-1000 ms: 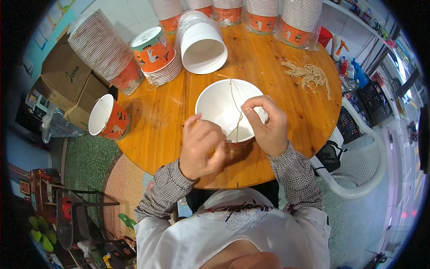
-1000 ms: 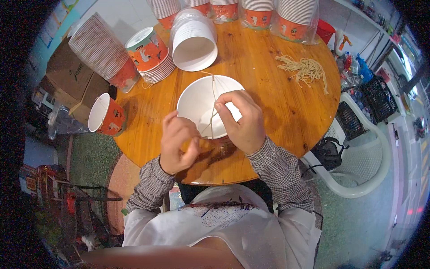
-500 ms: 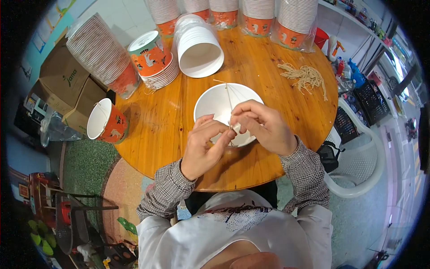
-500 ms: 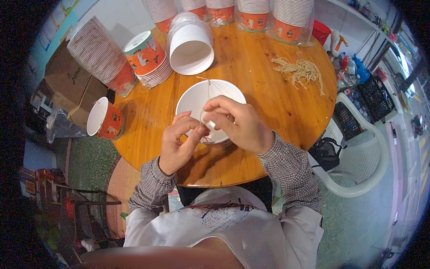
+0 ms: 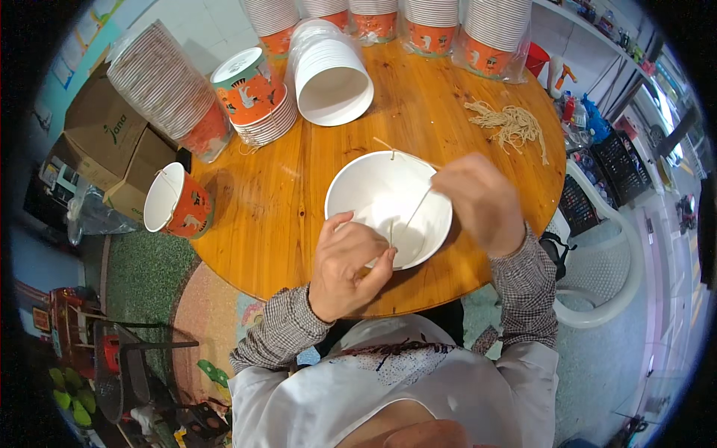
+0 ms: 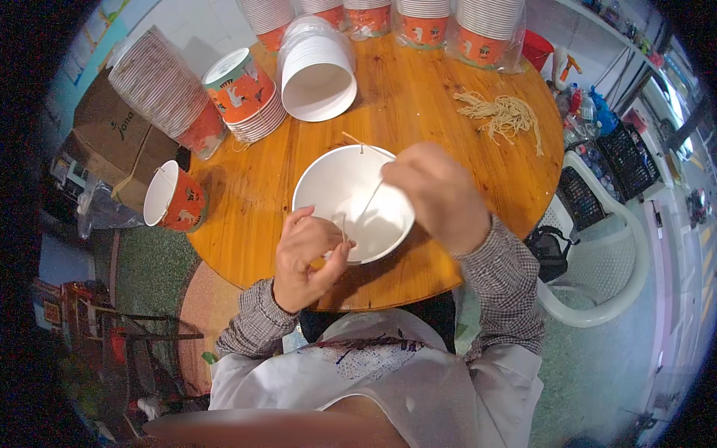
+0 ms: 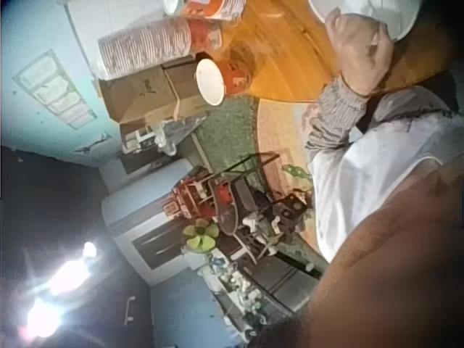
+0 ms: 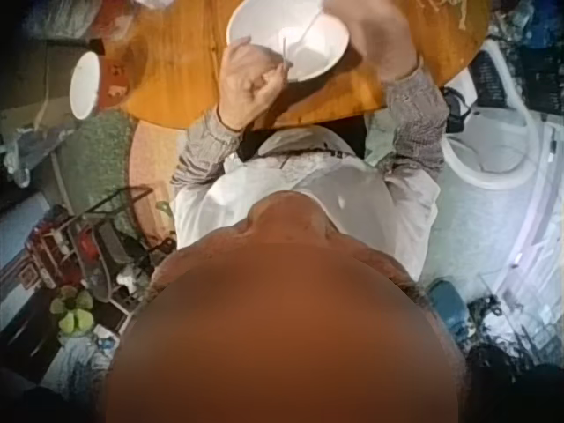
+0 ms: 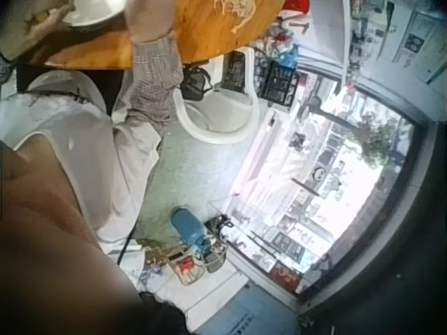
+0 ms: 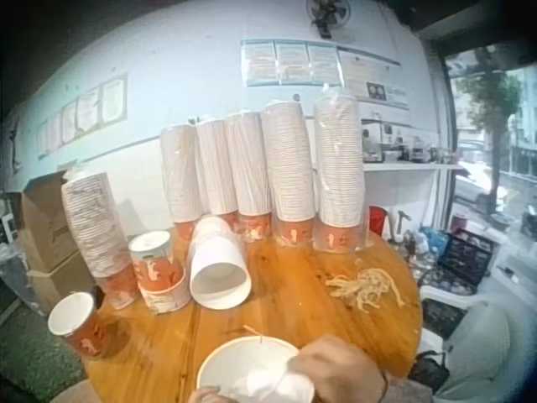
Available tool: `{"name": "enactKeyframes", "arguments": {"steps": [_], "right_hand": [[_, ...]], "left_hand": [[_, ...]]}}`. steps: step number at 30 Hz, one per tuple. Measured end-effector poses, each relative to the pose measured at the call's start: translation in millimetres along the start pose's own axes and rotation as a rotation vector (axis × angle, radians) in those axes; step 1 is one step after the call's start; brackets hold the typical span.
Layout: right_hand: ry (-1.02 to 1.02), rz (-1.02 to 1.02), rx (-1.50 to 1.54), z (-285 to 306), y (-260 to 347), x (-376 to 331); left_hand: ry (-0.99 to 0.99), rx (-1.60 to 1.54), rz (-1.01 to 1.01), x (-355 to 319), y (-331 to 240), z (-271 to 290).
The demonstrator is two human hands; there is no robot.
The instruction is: Thread rubber bands through pre-punched holes in paper cups to attach them.
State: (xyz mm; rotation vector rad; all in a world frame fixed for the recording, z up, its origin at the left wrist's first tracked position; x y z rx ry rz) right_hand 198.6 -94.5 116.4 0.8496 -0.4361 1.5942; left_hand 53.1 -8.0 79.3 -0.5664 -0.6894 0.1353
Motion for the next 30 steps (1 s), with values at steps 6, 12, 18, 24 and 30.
{"name": "enactKeyframes", "arguments": {"steps": [6,12,18,24,30], "right_hand": [[-0.184,-0.281,-0.035,9.4,-54.0,-26.8],[-0.235,-0.312,-0.024,6.3,-56.6,-36.5],[-0.213,-0.240,-0.032,11.2,-56.9,-39.7],[-0.171,-0.253,0.033,0.8,-57.4,-46.8],[0.145,-0.182,0.181,-45.4,-23.3,-39.6]], "left_hand": [[0.021,0.029,-0.039,-6.7,0.4,-11.7],[0.015,0.080,-0.070,-4.7,0.6,-16.6],[0.011,0.207,-0.127,-4.9,5.7,-11.2],[0.055,0.313,-0.211,-1.2,6.3,0.2],[-0.106,0.346,-0.108,11.5,42.6,37.4]]}}
Point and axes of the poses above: each hand's wrist, its own x-axis towards the middle knuckle, its own z-axis out of the back of the hand, y = z × x, the point moved 8 cm from there along x, towards the middle knuckle, and after that the axes turned 5 degrees about z, right-handed, at the moved point
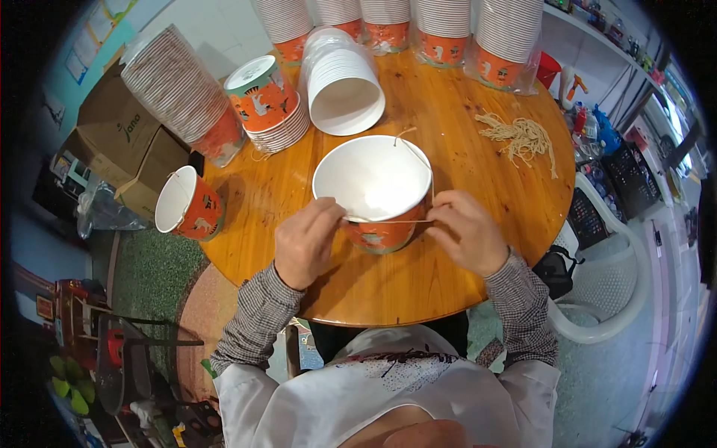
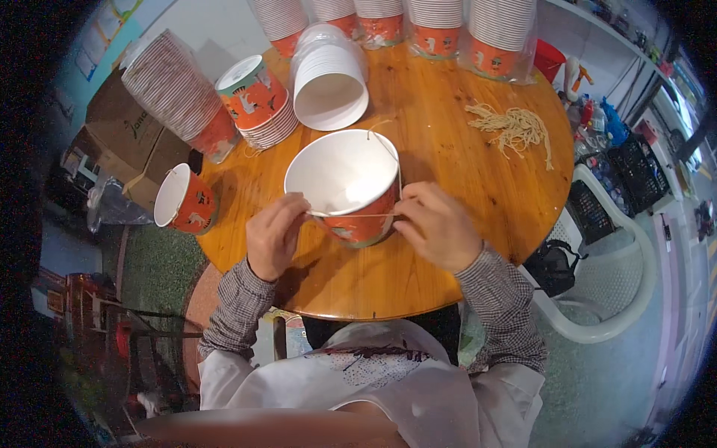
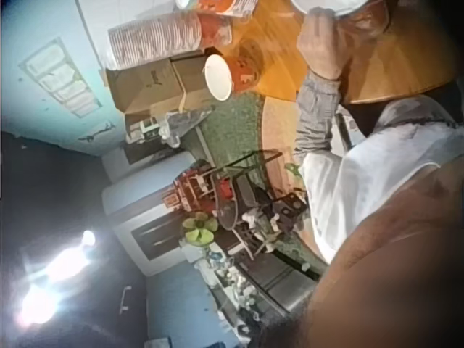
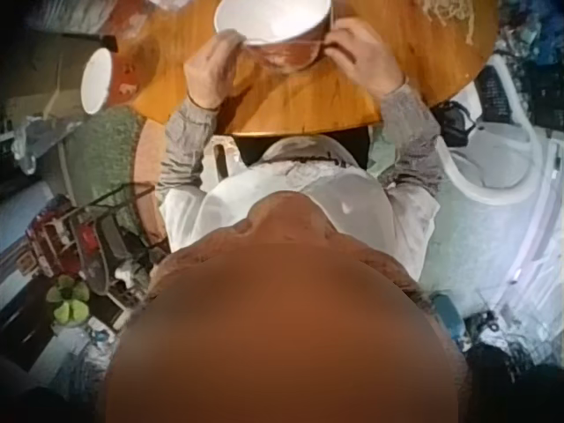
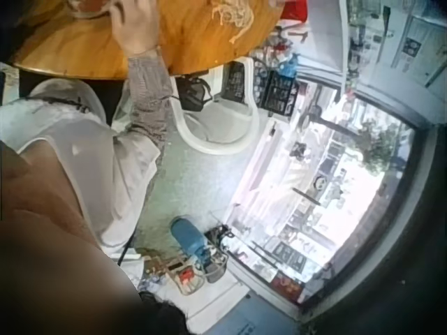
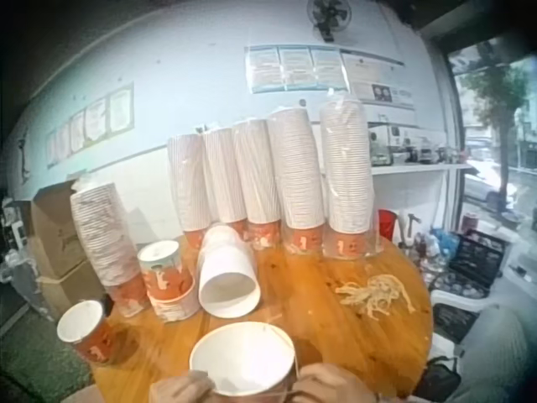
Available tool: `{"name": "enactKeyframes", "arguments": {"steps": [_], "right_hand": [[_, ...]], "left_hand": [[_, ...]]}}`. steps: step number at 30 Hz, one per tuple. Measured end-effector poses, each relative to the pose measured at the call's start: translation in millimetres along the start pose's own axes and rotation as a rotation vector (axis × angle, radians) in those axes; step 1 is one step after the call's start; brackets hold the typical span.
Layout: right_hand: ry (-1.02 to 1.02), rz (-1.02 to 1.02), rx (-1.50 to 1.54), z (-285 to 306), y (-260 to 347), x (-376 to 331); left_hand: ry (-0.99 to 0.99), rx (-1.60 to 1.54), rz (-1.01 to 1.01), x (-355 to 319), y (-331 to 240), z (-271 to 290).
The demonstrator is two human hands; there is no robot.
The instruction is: Thread rubber bands through pre-punched holes in paper cups to attach them.
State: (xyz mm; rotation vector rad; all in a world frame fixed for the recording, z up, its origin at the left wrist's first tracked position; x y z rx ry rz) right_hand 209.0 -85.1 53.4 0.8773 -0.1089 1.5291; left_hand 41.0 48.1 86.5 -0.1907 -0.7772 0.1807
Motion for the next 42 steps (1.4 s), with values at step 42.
{"name": "enactKeyframes", "arguments": {"steps": [42], "right_hand": [[-0.461,-0.514,0.368,-129.8,-222.5,112.0]], "left_hand": [[-0.318,-0.985,1.079,3.1,333.8,-141.8]]}}
Point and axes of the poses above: each hand's wrist, its own x-axis towards the middle knuckle, its own z-axis out of the back of the hand, y = z × x, the point moved 8 cm from there along x, towards the middle knuckle, and after that the axes turned 5 degrees about z, right-handed, at the moved point
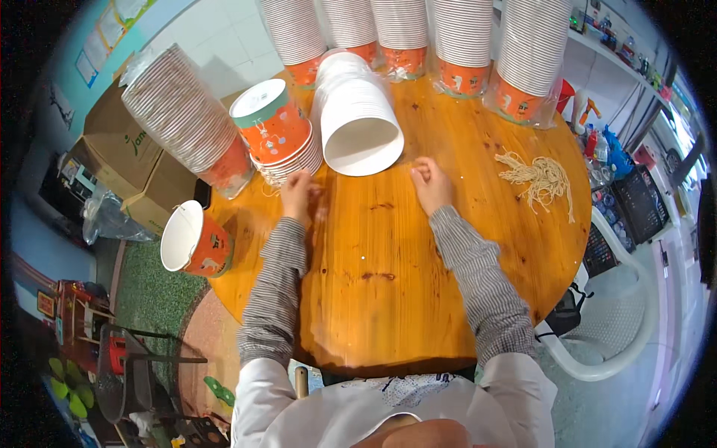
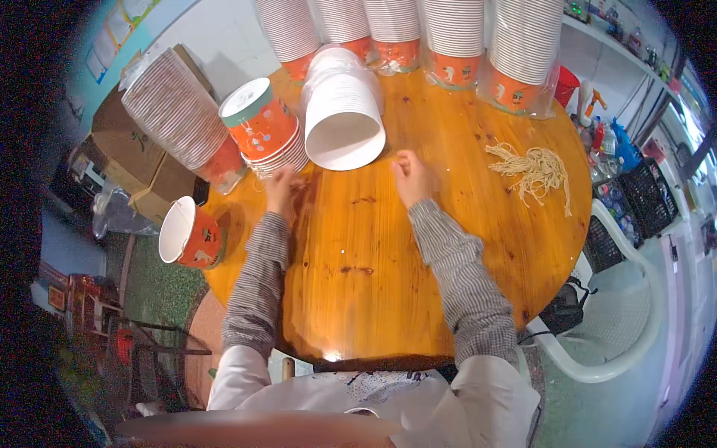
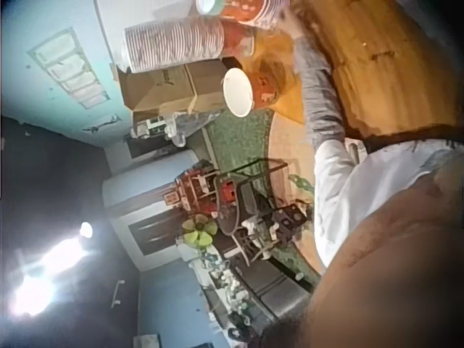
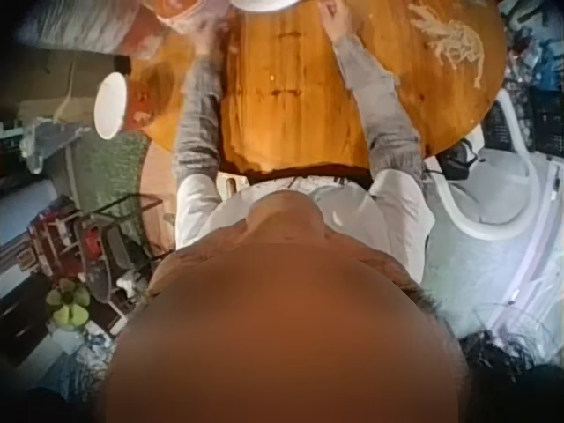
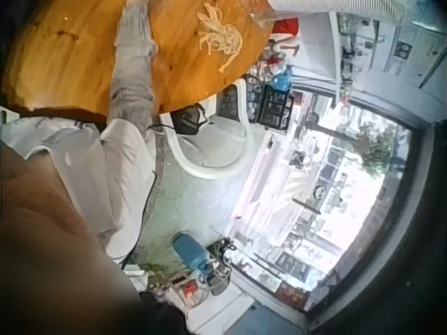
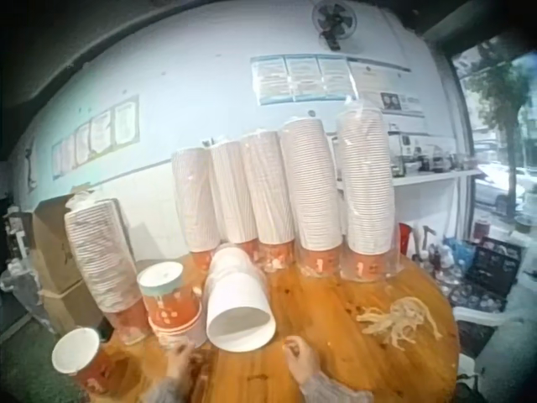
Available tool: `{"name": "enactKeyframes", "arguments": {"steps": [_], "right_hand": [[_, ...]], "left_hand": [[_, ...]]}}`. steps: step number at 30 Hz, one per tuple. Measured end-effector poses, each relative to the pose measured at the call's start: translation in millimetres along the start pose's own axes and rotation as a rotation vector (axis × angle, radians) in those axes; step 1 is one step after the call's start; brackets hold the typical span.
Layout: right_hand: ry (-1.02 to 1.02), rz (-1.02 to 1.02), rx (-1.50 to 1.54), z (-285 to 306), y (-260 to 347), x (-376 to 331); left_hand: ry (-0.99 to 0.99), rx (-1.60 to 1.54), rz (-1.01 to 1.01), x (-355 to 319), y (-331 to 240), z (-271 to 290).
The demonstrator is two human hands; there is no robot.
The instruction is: Thread rubber bands through pre-punched holes in paper cups to attach them.
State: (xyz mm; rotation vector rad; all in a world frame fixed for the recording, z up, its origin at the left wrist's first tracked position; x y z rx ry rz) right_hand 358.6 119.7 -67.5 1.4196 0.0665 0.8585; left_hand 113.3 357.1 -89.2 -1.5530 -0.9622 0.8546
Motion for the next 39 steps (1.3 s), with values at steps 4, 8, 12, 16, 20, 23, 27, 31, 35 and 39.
{"name": "enactKeyframes", "arguments": {"steps": [4,8,12,16,20,23,27,31,35,39], "right_hand": [[-0.186,0.097,0.213,-21.4,-15.0,34.6],[-0.178,0.108,0.149,-32.1,-13.0,51.5],[-0.175,0.035,0.072,-34.0,-2.8,55.0],[-0.174,0.026,0.039,-31.6,1.8,56.4],[-0.162,0.022,-0.021,-33.5,7.2,52.4],[-0.155,0.023,-0.042,-32.0,8.2,52.5],[-0.129,0.054,-0.096,-23.2,15.1,48.0],[-0.130,0.410,-0.333,-13.1,45.5,27.2],[-0.046,0.411,-0.140,3.7,76.6,-5.8],[0.062,0.172,0.132,68.5,71.9,-21.7]], "left_hand": [[-0.141,0.238,-0.511,-10.2,-11.4,-47.2],[-0.210,0.358,-0.553,-2.9,-8.5,-52.6],[-0.184,0.256,-0.465,-3.6,-9.7,-52.8],[-0.194,0.324,-0.546,-8.1,-17.8,-60.1],[-0.197,0.324,-0.477,-8.5,-14.3,-52.8],[-0.196,0.333,-0.522,-13.9,-19.0,-56.2],[-0.188,0.321,-0.475,-13.6,-9.6,-58.3],[-0.110,0.423,-0.491,-25.6,-9.9,-63.2],[-0.036,0.200,-0.521,-58.7,-33.6,-53.5],[0.112,0.239,-0.560,-108.8,-85.7,-88.6]]}}
Point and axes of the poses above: each hand's wrist, its own x-axis towards the middle knuckle, its own z-axis out of the back of the hand, y = z × x, the point moved 8 cm from there along x, towards the middle knuckle, and after that the axes turned 5 degrees about z, right-handed, at the moved point
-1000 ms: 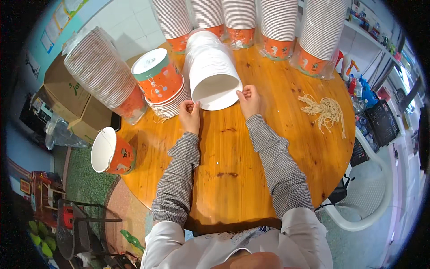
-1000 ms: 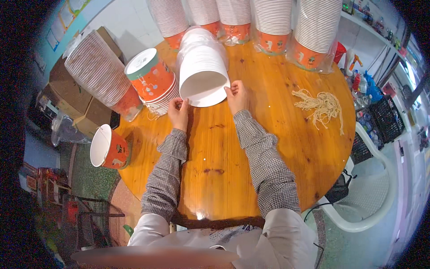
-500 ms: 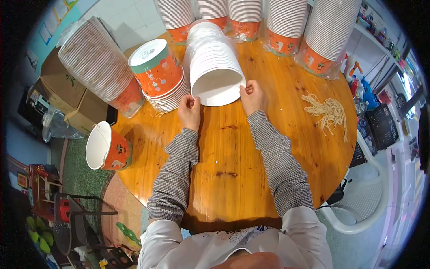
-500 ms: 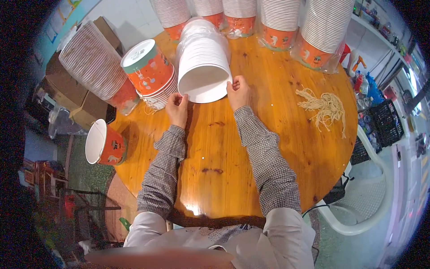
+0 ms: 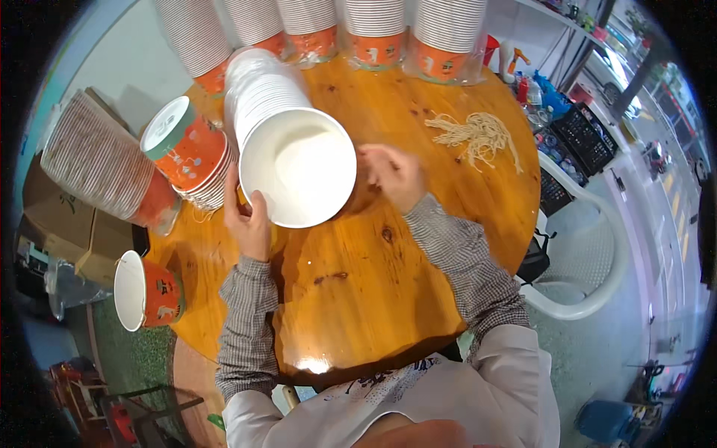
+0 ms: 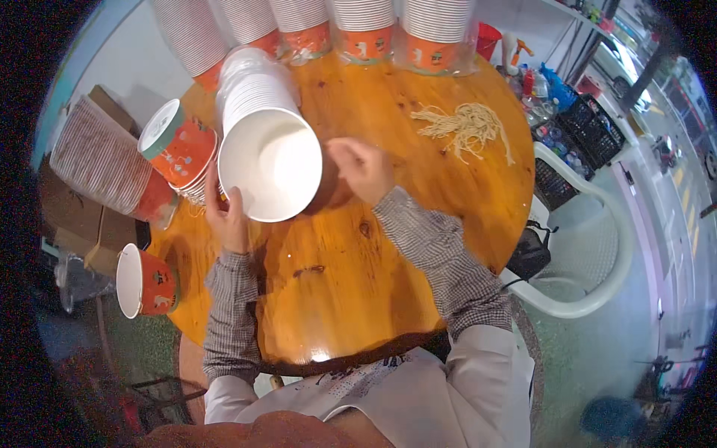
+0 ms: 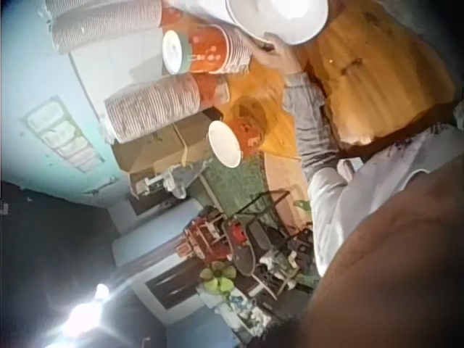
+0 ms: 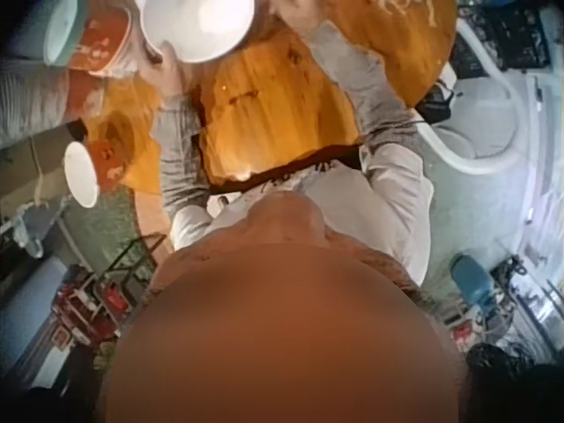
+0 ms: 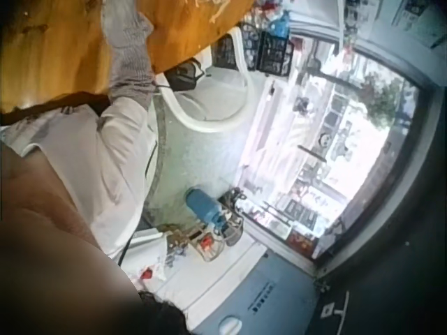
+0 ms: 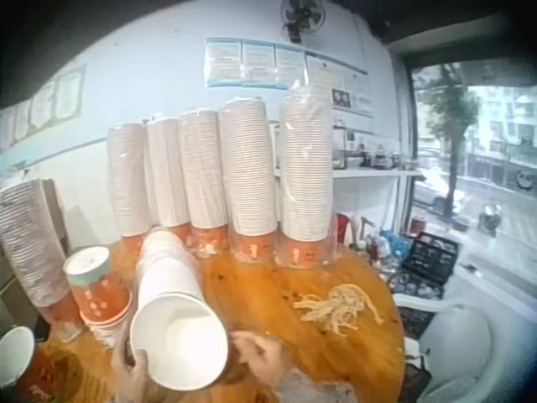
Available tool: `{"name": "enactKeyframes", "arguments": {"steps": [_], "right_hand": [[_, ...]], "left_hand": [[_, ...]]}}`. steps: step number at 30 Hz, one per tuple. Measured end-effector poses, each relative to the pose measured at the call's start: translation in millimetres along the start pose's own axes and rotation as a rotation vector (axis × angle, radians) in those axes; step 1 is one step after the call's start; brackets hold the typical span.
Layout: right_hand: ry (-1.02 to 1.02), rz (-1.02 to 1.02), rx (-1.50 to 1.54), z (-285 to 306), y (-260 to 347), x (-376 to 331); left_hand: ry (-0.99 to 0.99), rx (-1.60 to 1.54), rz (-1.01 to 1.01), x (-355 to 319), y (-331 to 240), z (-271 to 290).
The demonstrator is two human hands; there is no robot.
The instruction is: Thread rubber bands through pre-punched holes in paper cups to attach them.
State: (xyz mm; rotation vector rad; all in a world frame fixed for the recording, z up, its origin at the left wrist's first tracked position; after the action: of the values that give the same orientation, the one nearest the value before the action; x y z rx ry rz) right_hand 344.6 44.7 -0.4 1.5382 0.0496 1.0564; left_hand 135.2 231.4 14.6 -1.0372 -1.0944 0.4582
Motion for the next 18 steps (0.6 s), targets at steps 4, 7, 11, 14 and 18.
{"name": "enactKeyframes", "arguments": {"steps": [4,7,11,14,18], "right_hand": [[-0.272,0.114,-0.401,107.4,-4.4,-0.9],[-0.293,-0.059,-0.607,192.6,-49.2,-19.4],[-0.210,-0.175,-0.728,230.6,-76.7,-34.0],[-0.197,-0.195,-0.839,244.5,-75.6,-31.9],[-0.080,-0.078,-0.870,230.8,-75.8,-17.4]], "left_hand": [[0.171,-0.017,0.076,4.6,-36.5,-5.6],[0.279,0.112,0.220,-2.9,-48.5,-11.0],[0.321,0.278,0.041,-7.9,-42.9,-7.9],[0.331,0.265,0.047,-11.4,-38.9,2.0],[0.344,0.229,0.141,-18.8,-41.8,13.9]]}}
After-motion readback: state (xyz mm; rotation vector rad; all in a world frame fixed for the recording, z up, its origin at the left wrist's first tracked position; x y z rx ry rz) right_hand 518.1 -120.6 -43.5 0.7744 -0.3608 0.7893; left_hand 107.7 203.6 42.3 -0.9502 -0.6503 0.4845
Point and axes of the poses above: each hand's wrist, its own x-axis towards the middle knuckle, its own z-axis out of the back of the hand, y = z × x, the point moved 8 cm from there along x, towards the middle knuckle, and after that the axes turned 5 degrees about z, right-handed, at the moved point
